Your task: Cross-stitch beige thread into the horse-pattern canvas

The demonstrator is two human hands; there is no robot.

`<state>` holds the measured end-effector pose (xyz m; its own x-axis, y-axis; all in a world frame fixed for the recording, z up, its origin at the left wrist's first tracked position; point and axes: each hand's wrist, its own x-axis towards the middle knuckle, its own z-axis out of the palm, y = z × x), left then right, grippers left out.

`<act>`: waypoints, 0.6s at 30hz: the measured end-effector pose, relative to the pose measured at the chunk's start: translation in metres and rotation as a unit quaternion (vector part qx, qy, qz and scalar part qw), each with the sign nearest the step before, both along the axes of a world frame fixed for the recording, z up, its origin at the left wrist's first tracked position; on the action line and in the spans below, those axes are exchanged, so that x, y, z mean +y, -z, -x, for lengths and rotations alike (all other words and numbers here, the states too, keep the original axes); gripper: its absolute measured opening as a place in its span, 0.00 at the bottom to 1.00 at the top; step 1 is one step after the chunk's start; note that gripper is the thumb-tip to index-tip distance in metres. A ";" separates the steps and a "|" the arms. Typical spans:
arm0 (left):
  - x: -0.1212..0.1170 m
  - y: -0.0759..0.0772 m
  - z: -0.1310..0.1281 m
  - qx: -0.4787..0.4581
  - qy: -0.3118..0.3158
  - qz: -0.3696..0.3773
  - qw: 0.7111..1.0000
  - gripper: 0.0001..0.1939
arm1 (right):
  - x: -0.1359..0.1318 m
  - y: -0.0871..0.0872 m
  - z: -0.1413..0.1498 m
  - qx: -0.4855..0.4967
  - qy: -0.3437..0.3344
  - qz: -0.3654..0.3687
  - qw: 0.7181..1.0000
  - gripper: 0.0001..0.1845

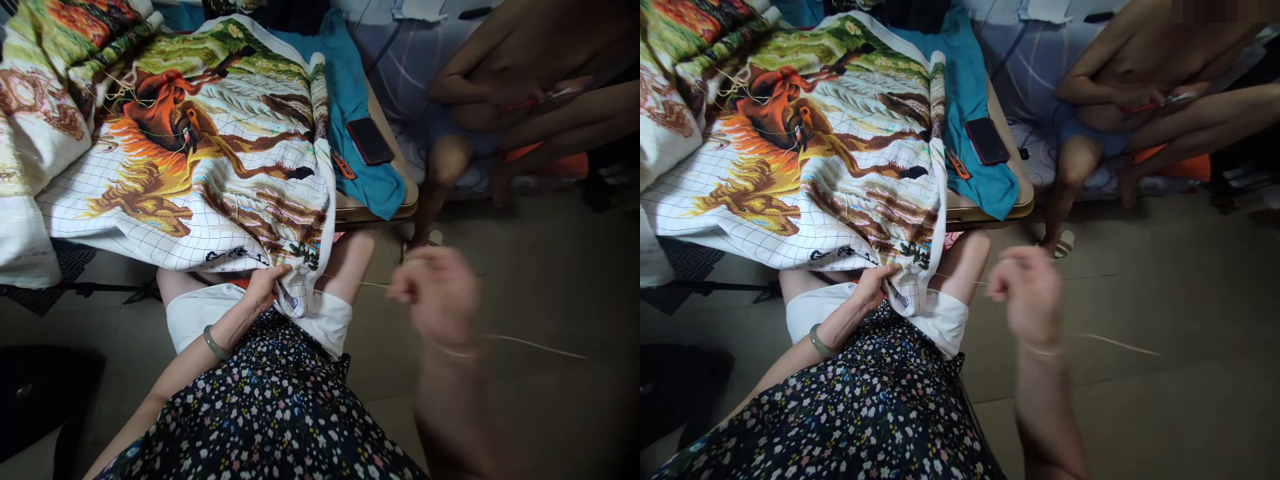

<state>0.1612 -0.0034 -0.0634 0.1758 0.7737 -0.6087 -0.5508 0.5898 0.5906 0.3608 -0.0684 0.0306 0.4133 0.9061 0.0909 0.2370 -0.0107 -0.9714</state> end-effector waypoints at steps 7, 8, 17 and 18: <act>-0.002 -0.006 0.001 -0.001 0.014 0.014 1.000 0.13 | 0.014 0.061 0.079 -0.098 -0.140 0.082 0.982 0.12; -0.002 -0.006 0.001 -0.003 0.013 0.014 1.000 0.13 | 0.015 0.063 0.081 -0.114 -0.135 0.079 0.981 0.13; -0.002 -0.007 0.000 -0.010 0.007 0.011 1.000 0.12 | 0.020 0.062 0.081 -0.164 -0.121 0.061 0.977 0.13; -0.002 -0.007 0.000 -0.009 0.006 0.010 1.000 0.12 | 0.020 0.062 0.082 -0.174 -0.119 0.059 0.976 0.12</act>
<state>0.1614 -0.0053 -0.0566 0.1965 0.7586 -0.6212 -0.5547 0.6084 0.5676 0.2788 -0.0483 -0.0315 0.1534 0.9851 0.0774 0.5610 -0.0223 -0.8275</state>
